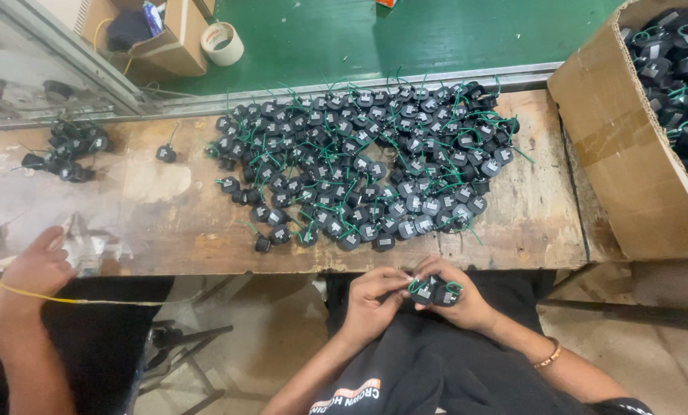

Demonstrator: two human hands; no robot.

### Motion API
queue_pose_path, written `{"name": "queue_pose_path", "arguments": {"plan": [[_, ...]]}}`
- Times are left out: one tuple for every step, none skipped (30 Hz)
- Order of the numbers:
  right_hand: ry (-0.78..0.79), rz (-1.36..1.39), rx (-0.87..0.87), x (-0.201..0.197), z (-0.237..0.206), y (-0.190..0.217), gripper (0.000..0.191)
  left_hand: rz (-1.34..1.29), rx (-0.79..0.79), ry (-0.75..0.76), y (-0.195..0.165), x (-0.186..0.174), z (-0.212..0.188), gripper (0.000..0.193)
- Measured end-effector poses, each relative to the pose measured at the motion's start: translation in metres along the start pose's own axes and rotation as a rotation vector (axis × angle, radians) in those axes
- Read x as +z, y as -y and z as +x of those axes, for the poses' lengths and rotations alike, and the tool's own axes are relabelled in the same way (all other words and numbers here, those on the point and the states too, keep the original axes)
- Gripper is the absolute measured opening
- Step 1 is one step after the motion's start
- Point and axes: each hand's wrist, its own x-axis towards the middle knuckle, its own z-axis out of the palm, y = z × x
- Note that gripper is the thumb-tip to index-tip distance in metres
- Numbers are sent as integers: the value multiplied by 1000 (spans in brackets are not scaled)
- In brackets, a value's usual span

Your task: The person sits at a factory workbench covered with black plug-shaped components with green wires, picks up individual components one at a time, manipulates the wire and body with both hands, and places finished pieces into a large cardboard box beside the bench.

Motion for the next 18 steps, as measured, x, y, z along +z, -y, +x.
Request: {"name": "queue_pose_path", "arguments": {"plan": [[13, -7, -1, 0, 0, 0, 46, -12, 0, 13, -2, -2, 0, 25], [23, 2, 18, 0, -1, 0, 46, -3, 21, 10, -3, -3, 1, 23], [32, 11, 37, 0, -1, 1, 45, 6, 42, 7, -4, -5, 1, 21], [41, 20, 56, 0, -1, 1, 44, 15, 62, 4, -6, -5, 1, 19], [46, -4, 44, 0, -1, 0, 46, 28, 62, 0, -7, -6, 2, 19], [51, -29, 31, 0, -1, 0, 47, 40, 62, -4, -9, -6, 2, 19], [55, -53, 19, 0, 0, 0, 48, 52, 62, -8, -10, -6, 2, 19], [60, -53, 17, 0, 0, -1, 48, 74, 82, -12, -12, -5, 2, 18], [66, -53, 15, 0, 1, -1, 47, 96, 101, -16, -13, -5, 2, 18], [72, -53, 14, 0, 1, -2, 47, 118, 120, -21, -14, -5, 2, 17], [75, -50, 28, 0, 0, -2, 48, 128, 128, -16, -15, -5, 1, 18], [79, -47, 41, 0, 0, -2, 48, 138, 136, -11, -16, -5, 1, 19], [82, -44, 55, 0, 0, -3, 48, 148, 144, -6, -16, -5, 1, 20], [76, -38, 51, 0, -1, -3, 49, 164, 162, -5, -15, -5, 1, 20], [69, -33, 47, 0, -1, -4, 50, 179, 179, -4, -15, -4, 0, 21], [62, -27, 42, 1, -1, -4, 51, 195, 196, -2, -14, -4, 0, 22], [70, -26, 53, 1, -2, -4, 51, 197, 174, 9, -12, -3, -1, 22], [78, -25, 64, 1, -2, -5, 51, 200, 152, 22, -11, -3, -2, 22]]}}
